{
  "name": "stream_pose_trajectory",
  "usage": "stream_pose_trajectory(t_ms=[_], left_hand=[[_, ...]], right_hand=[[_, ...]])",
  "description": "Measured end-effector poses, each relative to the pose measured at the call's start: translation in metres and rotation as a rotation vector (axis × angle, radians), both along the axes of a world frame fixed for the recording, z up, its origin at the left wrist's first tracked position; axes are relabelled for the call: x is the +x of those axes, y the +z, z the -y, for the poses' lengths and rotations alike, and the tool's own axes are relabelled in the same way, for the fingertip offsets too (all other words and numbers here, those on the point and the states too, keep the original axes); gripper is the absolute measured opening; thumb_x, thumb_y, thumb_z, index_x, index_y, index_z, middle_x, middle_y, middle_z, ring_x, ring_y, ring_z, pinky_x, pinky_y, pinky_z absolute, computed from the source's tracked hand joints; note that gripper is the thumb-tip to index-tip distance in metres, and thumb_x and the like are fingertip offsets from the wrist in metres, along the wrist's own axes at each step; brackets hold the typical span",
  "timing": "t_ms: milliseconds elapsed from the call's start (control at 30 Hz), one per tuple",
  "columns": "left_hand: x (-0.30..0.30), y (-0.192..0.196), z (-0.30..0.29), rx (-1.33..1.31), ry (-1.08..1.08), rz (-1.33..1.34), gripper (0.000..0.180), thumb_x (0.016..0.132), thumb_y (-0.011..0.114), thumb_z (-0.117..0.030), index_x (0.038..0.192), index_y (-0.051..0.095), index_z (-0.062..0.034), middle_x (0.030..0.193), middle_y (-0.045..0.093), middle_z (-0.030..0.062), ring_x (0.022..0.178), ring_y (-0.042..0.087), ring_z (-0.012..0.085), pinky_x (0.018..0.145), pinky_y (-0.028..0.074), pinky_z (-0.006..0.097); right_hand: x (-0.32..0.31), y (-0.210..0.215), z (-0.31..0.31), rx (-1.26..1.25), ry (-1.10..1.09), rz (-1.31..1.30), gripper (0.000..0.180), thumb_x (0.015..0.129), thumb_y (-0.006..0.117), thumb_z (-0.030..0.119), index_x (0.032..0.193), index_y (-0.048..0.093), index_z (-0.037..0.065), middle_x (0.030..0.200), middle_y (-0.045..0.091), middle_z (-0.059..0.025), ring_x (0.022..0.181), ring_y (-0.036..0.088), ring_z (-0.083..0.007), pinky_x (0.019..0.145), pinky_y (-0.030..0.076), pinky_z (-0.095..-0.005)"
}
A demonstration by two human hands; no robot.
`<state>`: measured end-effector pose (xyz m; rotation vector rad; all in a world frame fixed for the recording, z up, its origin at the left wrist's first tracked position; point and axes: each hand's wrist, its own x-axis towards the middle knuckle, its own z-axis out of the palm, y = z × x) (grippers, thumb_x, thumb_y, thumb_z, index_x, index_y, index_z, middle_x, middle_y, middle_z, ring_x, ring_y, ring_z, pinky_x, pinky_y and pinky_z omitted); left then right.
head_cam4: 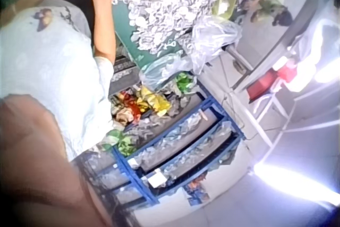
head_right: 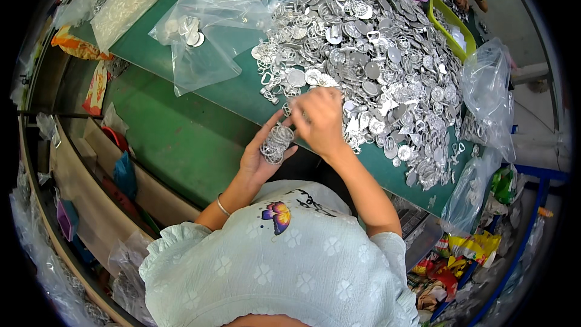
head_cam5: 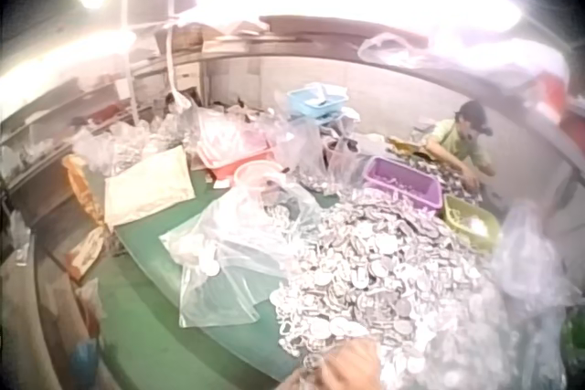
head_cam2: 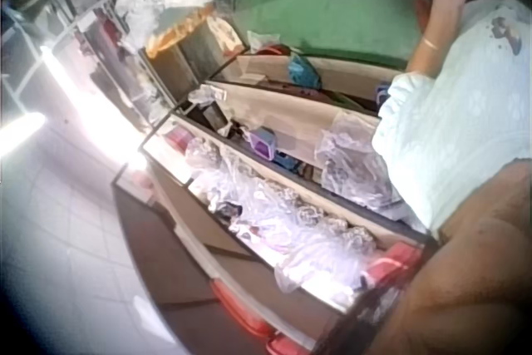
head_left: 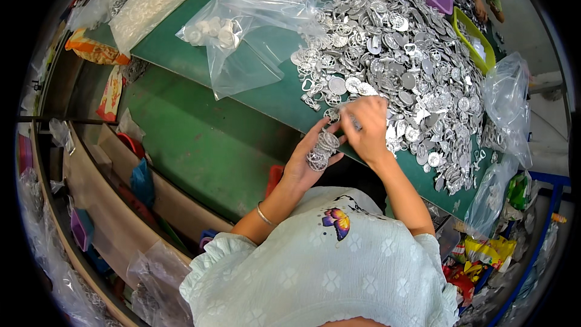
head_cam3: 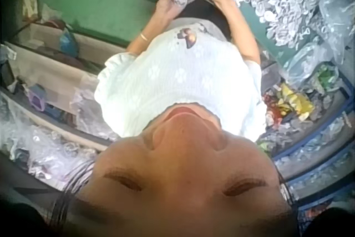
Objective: The person sorts through a large pile of heart-shaped metal charms on a green table by hand, picking up individual pieces and stacking them in their palm.
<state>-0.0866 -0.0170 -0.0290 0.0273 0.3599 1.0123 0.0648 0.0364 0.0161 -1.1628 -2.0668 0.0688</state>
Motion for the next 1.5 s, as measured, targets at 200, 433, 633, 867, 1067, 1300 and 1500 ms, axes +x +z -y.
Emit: stream_pose_trajectory(t_ms=[200,433,633,867,1067,1300,1500], left_hand=[[-0.009,-0.03,-0.002,0.06,-0.032,0.039,0.05,0.088,0.057,-0.029,0.13,0.039,-0.0118,0.126,0.047,0.0122,0.116,0.048,0.0325,0.08,0.052,0.045],[-0.015,-0.028,0.002,-0.028,-0.044,0.196,0.04,0.085,0.06,-0.022,0.121,0.048,-0.0108,0.126,0.047,0.0147,0.115,0.048,0.0355,0.08,0.053,0.046],[-0.013,-0.011,-0.001,0.051,-0.034,-0.003,0.042,0.084,0.062,-0.024,0.122,0.048,-0.0129,0.127,0.048,0.0116,0.115,0.049,0.0304,0.089,0.047,0.045],[-0.002,-0.016,-0.013,-0.045,-0.011,0.083,0.04,0.086,0.059,-0.022,0.123,0.048,-0.0123,0.118,0.055,0.009,0.106,0.055,0.0238,0.09,0.045,0.044],[0.005,-0.007,-0.021,-0.07,-0.107,0.195,0.032,0.086,0.058,-0.02,0.117,0.051,-0.0128,0.118,0.054,0.0114,0.109,0.053,0.0285,0.087,0.048,0.041],[0.053,0.057,-0.147,-0.14,0.157,0.164,0.014,0.088,0.055,-0.017,0.1,0.058,-0.0106,0.101,0.061,0.011,0.1,0.057,0.028,0.082,0.051,0.039],[0.065,0.069,-0.315,-0.073,0.774,-0.06,0.025,0.084,0.059,-0.023,0.106,0.056,-0.0111,0.1,0.059,0.006,0.095,0.055,0.0215,0.086,0.045,0.042]], right_hand=[[0.008,0.002,0.007,-0.134,0.186,-0.132,0.02,0.071,0.068,0.018,0.086,0.063,0.004,0.082,0.06,-0.006,0.084,0.054,-0.0248,0.078,0.039,-0.0371],[0.004,-0.025,-0.003,-0.108,0.093,0.341,0.02,0.075,0.064,0.015,0.091,0.061,0.004,0.092,0.056,-0.0042,0.089,0.051,-0.0224,0.079,0.037,-0.0352],[0.008,-0.02,-0.001,-0.07,0.039,-0.04,0.013,0.073,0.065,0.01,0.083,0.062,0.003,0.088,0.059,-0.0051,0.085,0.053,-0.023,0.071,0.04,-0.0352],[-0.007,0.011,0.03,-0.148,0.19,-0.022,0.035,0.071,0.067,0.01,0.104,0.06,0.001,0.098,0.058,-0.0111,0.092,0.053,-0.0296,0.082,0.042,-0.0393],[0.013,-0.001,0.04,-0.256,-0.015,-0.341,0.023,0.076,0.062,0.003,0.099,0.06,-0.001,0.095,0.059,-0.013,0.09,0.054,-0.0291,0.08,0.043,-0.0354],[0.025,-0.005,0.056,-0.24,-0.205,-0.533,0.02,0.08,0.055,-0.003,0.1,0.058,-0.004,0.097,0.058,-0.0127,0.084,0.057,-0.0197,0.074,0.045,-0.0281],[0.034,-0.006,0.054,-0.266,-0.185,-0.537,0.019,0.081,0.054,-0.005,0.1,0.058,-0.005,0.093,0.059,-0.0159,0.084,0.059,-0.0252,0.076,0.046,-0.0308]])
